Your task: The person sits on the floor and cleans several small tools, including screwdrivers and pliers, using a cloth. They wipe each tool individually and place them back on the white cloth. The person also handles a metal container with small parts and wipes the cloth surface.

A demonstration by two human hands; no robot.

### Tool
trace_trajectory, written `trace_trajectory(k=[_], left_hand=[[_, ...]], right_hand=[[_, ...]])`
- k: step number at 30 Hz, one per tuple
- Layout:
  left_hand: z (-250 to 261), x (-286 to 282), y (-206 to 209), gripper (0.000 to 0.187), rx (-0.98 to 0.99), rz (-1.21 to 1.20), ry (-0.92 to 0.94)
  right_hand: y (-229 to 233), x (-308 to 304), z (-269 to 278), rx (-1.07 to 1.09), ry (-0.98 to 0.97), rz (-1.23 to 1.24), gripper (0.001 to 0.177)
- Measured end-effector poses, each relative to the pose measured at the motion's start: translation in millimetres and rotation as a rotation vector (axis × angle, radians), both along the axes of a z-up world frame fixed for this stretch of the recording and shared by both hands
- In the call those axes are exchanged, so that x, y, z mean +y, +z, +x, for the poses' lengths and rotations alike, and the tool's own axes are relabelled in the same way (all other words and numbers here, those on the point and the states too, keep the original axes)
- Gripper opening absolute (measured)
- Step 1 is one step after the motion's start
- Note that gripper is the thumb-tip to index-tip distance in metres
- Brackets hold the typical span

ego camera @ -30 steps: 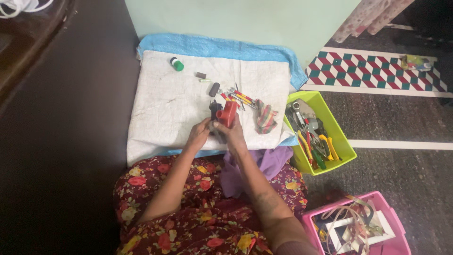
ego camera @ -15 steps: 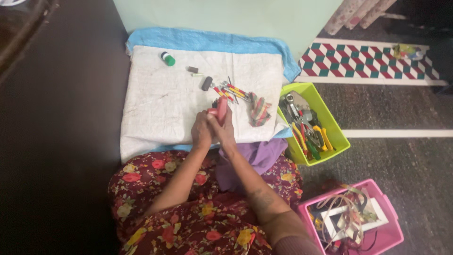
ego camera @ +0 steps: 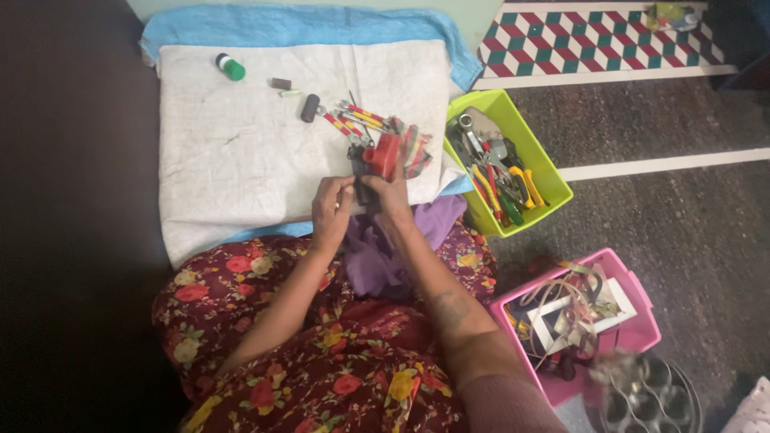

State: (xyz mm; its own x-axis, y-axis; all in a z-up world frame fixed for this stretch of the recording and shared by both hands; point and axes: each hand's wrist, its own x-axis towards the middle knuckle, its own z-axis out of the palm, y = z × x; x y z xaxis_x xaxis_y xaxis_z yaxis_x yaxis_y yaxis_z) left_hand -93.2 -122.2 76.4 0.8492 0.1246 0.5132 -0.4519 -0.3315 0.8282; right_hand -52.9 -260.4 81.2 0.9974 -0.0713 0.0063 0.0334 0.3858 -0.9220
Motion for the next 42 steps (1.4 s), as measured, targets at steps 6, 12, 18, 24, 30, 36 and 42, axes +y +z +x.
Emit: trace_trajectory(k=[6,12,18,24,30,36,42], left_hand=[[6,11,7,0.013,0.096,0.058,-0.045],[31,46,-9,0.015,0.033,0.155,0.094],[38,60,-22,0.014,0.024,0.218,0.103],[37,59,-18,0.013,0.004,0.228,0.110],[35,59,-18,0.012,-0.022,0.224,0.111],[32,58,-14,0.013,-0.021,0.210,0.117],[30,60,-13,0.012,-0.040,0.245,0.107]], right_hand=[[11,-70,-30,0.188,-0.060,0.156,0.091],[42,-153,-87,0.050,-0.185,-0.131,0.093],[72,-279,-148,-0.061,-0.511,-0.542,0.086],[65,-395,-208,0.442,-0.782,-1.909,0.067],[63,-463,-204,0.591,-0.197,-1.174,0.069],[57,-481,-184,0.867,0.160,-1.310,0.058],[45,-478,-171,1.015,0.227,-1.696,0.051]])
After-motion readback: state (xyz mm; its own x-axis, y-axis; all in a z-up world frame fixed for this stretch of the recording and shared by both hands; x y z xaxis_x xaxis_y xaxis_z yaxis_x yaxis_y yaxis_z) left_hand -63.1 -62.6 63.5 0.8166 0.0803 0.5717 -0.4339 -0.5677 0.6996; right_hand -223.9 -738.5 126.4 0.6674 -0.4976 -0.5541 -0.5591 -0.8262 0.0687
